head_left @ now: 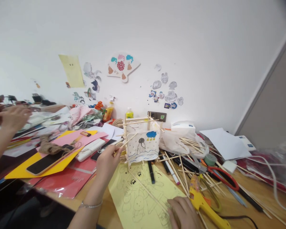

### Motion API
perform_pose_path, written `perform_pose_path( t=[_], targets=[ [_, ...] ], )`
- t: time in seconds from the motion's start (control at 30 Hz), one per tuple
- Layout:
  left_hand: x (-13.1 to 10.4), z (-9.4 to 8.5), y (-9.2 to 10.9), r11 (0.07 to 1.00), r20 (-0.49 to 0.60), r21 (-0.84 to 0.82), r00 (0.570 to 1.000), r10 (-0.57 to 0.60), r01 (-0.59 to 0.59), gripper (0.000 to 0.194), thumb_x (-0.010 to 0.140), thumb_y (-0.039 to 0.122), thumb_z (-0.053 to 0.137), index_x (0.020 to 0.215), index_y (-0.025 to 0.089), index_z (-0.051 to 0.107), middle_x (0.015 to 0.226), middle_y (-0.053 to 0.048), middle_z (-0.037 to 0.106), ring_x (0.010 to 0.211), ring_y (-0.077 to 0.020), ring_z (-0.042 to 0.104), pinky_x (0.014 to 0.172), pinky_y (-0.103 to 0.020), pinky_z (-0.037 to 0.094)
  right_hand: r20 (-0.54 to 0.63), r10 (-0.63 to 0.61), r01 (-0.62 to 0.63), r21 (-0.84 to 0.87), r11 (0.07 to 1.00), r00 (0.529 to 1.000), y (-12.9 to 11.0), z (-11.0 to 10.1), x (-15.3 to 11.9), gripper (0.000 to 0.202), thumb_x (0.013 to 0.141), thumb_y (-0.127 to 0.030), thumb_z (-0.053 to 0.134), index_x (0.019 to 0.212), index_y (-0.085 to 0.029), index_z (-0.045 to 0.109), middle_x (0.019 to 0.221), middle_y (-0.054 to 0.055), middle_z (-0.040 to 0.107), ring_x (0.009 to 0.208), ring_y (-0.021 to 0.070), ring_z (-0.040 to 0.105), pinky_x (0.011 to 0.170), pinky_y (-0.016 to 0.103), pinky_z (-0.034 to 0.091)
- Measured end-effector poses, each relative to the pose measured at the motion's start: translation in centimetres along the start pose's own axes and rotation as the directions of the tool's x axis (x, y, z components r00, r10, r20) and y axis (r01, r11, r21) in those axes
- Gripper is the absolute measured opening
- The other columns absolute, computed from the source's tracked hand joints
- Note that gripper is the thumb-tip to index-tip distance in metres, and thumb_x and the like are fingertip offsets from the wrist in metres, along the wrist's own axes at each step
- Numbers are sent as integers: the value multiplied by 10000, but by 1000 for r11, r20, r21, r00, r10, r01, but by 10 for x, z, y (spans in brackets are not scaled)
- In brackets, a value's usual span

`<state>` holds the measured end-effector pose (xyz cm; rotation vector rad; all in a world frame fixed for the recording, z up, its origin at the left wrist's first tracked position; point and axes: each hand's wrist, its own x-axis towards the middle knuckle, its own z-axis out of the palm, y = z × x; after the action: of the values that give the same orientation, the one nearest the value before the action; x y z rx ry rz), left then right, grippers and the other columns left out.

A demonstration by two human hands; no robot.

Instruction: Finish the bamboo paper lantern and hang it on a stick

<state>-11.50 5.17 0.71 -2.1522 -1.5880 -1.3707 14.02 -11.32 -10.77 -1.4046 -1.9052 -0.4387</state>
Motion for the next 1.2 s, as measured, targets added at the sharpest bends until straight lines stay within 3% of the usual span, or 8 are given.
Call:
perform_pose_path(
  t=[0.17, 0.33, 0.47, 0.63, 0.77, 0.9, 1.03, 1.2],
  targets=[
    [3, 0, -4, 1000, 21, -5, 999, -31, 31, 308, 804, 452, 488, 677, 190, 587, 577, 1, 560, 512, -130, 496, 488, -231, 328, -140, 106, -115, -59, 992, 984, 10, -39, -10, 183, 862, -191, 476, 1021, -193, 567, 899, 81, 658, 839, 220, 620, 758, 333, 488],
    [7, 1, -6, 999, 47, 13, 998, -50, 50, 303, 784, 466, 514, 664, 195, 576, 557, 5, 537, 513, -132, 490, 473, -234, 316, -192, 325, -364, -224, 904, 926, 50, -80, -40, 194, 874, -300, 472, 987, -192, 586, 898, 93, 673, 825, 242, 625, 726, 378, 497],
    [7, -1, -3, 996, 84, 50, 994, -72, 68, 254, 785, 436, 537, 706, 200, 588, 582, 10, 553, 544, -139, 509, 478, -230, 317, -192, 426, -466, -286, 838, 884, 80, -96, -54, 254, 864, -370, 429, 895, -196, 611, 868, 93, 674, 806, 251, 627, 721, 401, 502],
    [8, 2, -6, 997, 71, 49, 996, -54, 51, 236, 794, 417, 530, 722, 201, 591, 623, 6, 579, 570, -144, 528, 491, -223, 326, -11, 521, -493, -344, 799, 853, 106, -98, -20, 317, 864, -319, 418, 1065, -143, 587, 1078, 139, 637, 1018, 269, 574, 896, 420, 436],
    [10, 3, -9, 998, 53, 52, 998, -34, 31, 261, 783, 425, 526, 702, 192, 610, 615, -11, 606, 568, -147, 546, 485, -228, 324, 250, 614, -427, -527, 735, 749, 122, -89, 18, 534, 733, -262, 595, 1216, -48, 516, 1102, 211, 610, 1031, 337, 559, 881, 430, 419],
    [11, -1, -3, 1000, 51, 22, 999, -6, 4, 285, 802, 416, 480, 702, 189, 620, 621, -17, 623, 556, -148, 558, 500, -230, 345, 320, 660, -370, -628, 685, 679, 132, -78, 30, 667, 667, -271, 622, 1273, -35, 476, 1096, 231, 600, 1030, 373, 555, 857, 451, 408],
    [9, -4, 4, 1000, 31, 11, 999, 16, -16, 303, 816, 410, 456, 676, 190, 612, 616, -18, 614, 538, -147, 544, 490, -231, 335, 373, 623, -342, -590, 731, 688, 144, -74, 26, 687, 678, -331, 584, 1281, -24, 469, 1116, 242, 594, 1081, 378, 535, 881, 446, 397],
    [7, -2, 1, 999, 14, -4, 999, 39, -39, 302, 822, 404, 455, 673, 188, 605, 603, -13, 601, 524, -142, 531, 491, -232, 333, 351, 562, -367, -487, 792, 749, 164, -79, 27, 641, 640, -249, 548, 1251, -65, 487, 1180, 199, 590, 1079, 322, 552, 893, 382, 413]
  ],
)
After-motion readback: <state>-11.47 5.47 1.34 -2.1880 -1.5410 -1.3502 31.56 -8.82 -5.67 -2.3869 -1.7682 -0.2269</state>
